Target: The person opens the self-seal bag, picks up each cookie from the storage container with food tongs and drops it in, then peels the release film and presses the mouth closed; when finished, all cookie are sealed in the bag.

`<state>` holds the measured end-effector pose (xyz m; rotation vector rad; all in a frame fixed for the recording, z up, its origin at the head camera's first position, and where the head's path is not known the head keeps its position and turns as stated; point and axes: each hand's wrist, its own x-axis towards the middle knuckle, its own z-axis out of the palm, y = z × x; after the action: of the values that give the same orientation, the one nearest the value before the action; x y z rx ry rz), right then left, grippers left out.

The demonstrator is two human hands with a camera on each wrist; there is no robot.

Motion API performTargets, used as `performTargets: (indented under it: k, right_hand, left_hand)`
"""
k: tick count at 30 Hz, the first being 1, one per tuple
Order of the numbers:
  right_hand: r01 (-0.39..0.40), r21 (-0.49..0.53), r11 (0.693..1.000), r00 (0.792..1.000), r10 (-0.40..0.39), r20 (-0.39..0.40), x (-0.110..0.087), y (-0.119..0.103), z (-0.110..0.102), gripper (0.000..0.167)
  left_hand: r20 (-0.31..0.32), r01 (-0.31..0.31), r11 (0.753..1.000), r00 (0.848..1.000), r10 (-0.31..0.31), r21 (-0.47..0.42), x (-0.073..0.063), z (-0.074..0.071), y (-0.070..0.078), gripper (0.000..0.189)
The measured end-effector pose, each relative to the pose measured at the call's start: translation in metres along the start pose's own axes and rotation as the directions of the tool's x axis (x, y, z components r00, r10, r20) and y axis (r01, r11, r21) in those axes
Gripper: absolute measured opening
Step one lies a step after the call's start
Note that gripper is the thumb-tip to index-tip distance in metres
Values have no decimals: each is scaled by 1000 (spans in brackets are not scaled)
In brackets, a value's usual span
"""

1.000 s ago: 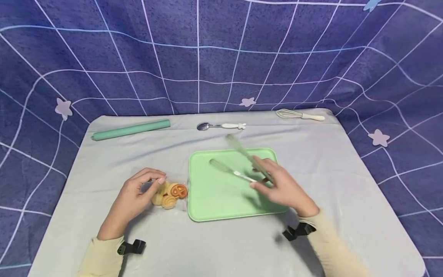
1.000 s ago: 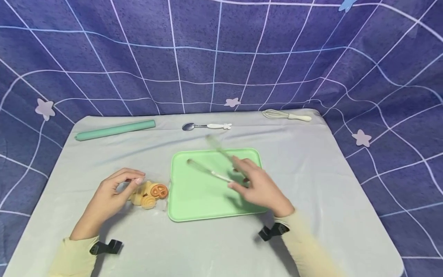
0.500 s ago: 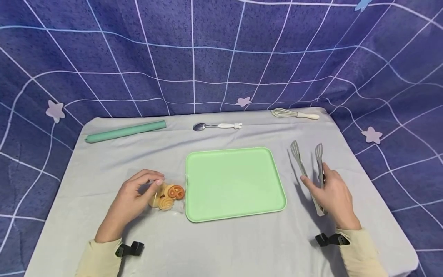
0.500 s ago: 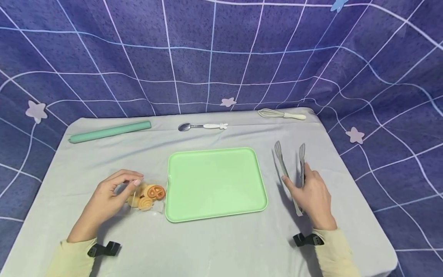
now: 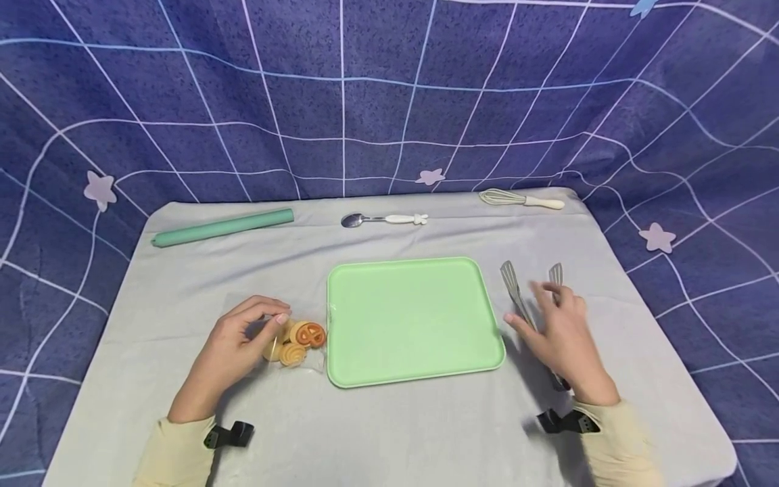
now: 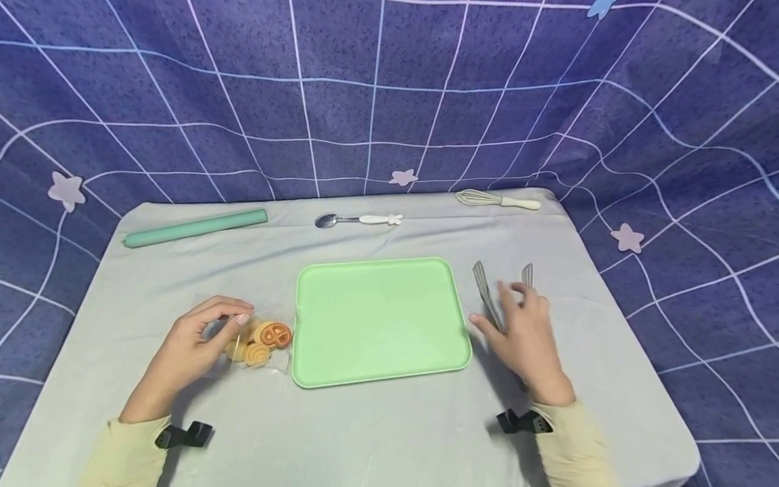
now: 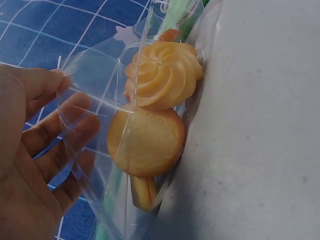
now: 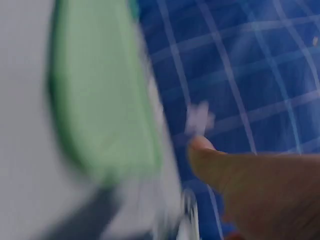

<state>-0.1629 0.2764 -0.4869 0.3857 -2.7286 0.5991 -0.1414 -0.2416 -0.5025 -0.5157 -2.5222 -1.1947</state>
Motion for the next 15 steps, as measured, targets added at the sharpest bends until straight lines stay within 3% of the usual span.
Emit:
performTargets:
  k: [3, 7, 11, 15]
  right_hand:
    - [192, 162, 968, 979, -202, 43, 14, -42, 13, 52]
    - [306, 322, 896, 903, -380, 200, 28, -105, 38, 44]
    - [369, 376, 850, 821, -488, 296, 40, -158, 68, 41]
    - [412, 367, 834, 779, -531, 333, 45, -201, 99, 40]
  left_hand:
    - [-1, -1, 1000, 1000, 1, 4, 0, 0, 0, 19]
    - [-1, 12, 1000, 1000, -12, 5, 1, -1, 1, 17]
    - [-2, 14, 1000, 1000, -14, 3, 0, -2, 1, 15]
    - [-4, 1, 1000, 1000, -1, 3, -2, -4, 3, 12]
